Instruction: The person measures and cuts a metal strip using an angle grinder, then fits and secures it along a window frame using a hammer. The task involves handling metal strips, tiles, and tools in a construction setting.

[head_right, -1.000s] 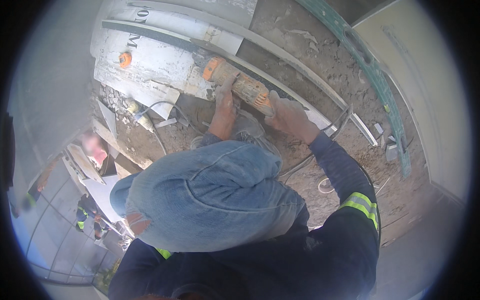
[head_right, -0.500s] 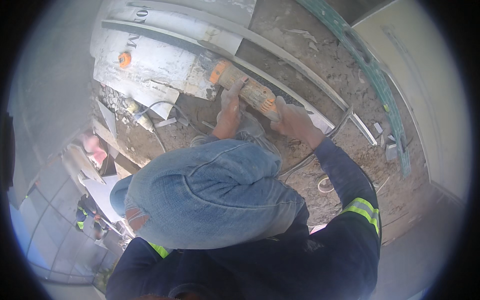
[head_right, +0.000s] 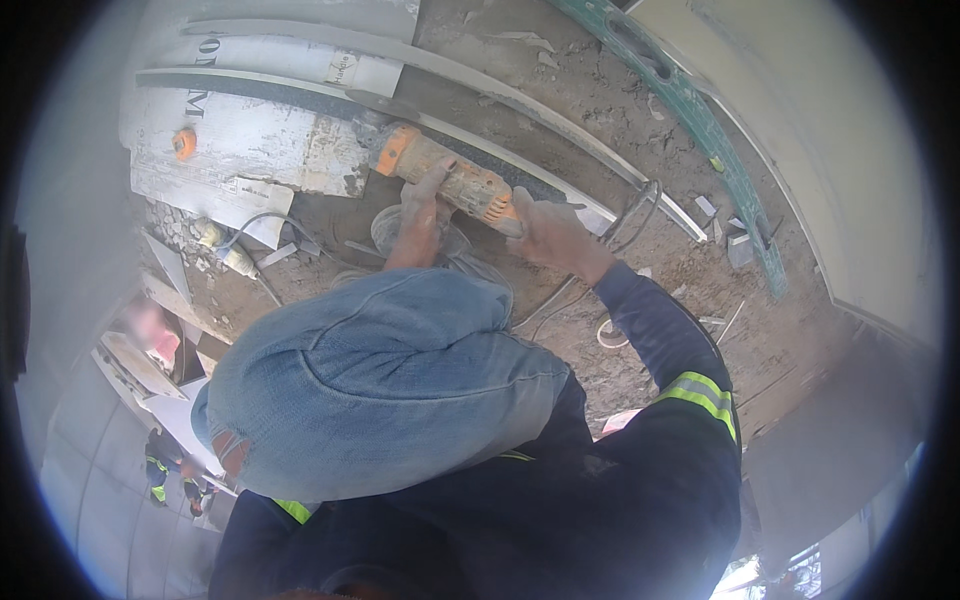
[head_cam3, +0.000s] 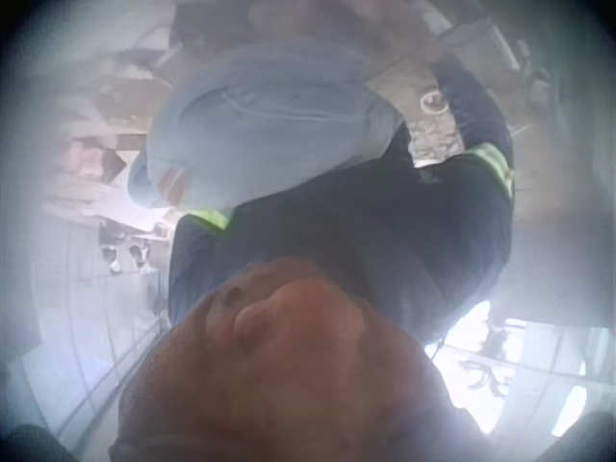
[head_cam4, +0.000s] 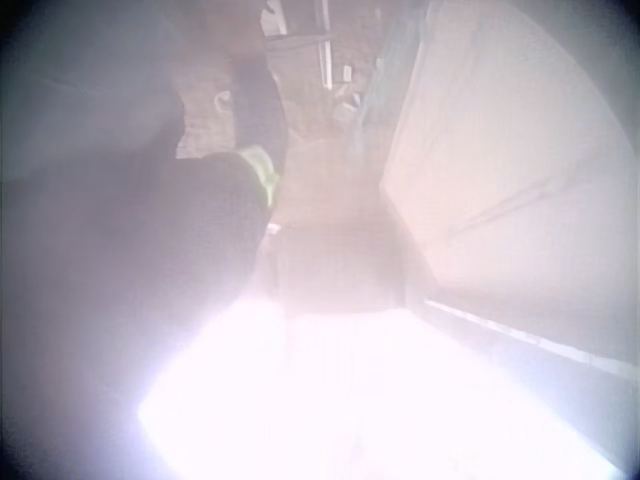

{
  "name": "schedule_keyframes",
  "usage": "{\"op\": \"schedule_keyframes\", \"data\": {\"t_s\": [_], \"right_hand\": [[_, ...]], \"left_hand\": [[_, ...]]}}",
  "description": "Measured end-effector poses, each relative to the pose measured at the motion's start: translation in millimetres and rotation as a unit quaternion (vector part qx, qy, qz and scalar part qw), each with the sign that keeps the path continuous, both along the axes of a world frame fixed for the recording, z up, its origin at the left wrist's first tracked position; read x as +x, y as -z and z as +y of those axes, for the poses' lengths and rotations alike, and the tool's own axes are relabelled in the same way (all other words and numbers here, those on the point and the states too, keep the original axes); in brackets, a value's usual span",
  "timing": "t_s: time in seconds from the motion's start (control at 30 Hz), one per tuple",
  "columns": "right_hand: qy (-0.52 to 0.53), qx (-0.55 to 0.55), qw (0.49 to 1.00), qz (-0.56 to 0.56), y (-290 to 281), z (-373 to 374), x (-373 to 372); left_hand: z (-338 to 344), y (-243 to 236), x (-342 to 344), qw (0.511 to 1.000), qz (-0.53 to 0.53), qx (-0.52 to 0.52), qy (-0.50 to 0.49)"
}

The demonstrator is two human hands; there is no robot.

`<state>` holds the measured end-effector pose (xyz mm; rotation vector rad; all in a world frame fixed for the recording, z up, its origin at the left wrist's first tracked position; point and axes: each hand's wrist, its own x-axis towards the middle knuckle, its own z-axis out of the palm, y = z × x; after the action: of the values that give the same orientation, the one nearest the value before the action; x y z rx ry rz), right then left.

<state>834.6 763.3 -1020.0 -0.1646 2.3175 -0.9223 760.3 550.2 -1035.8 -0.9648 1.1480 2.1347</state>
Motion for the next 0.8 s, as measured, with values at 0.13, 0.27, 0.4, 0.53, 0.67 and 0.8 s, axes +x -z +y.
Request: {"op": "schedule_keyframes", "data": {"t_s": [0.13, 0.27, 0.4, 0.53, 0.67, 0.8], "right_hand": [[0.018, -0.006, 0.999, 0.029, -7, 6, 8], [0.016, 0.002, 1.000, -0.017, -6, 12, 11], [0.009, 0.005, 0.999, -0.036, -4, 18, 16], [0.015, 0.000, 1.000, -0.016, -5, 27, 29], [0.018, 0.011, 1.000, -0.010, -16, 28, 30], [0.020, 0.011, 0.999, 0.036, -17, 19, 25]], "left_hand": [[7, 1, 8, 1.000, 0.004, -0.004, 0.029], [11, -6, 9, 0.999, 0.003, 0.020, 0.038], [13, -6, 11, 0.998, -0.013, 0.029, 0.051], [14, -4, 18, 0.995, -0.014, 0.064, 0.073], [14, -4, 23, 0.991, -0.013, 0.110, 0.069], [10, -1, 21, 0.996, -0.006, 0.080, 0.038]]}}
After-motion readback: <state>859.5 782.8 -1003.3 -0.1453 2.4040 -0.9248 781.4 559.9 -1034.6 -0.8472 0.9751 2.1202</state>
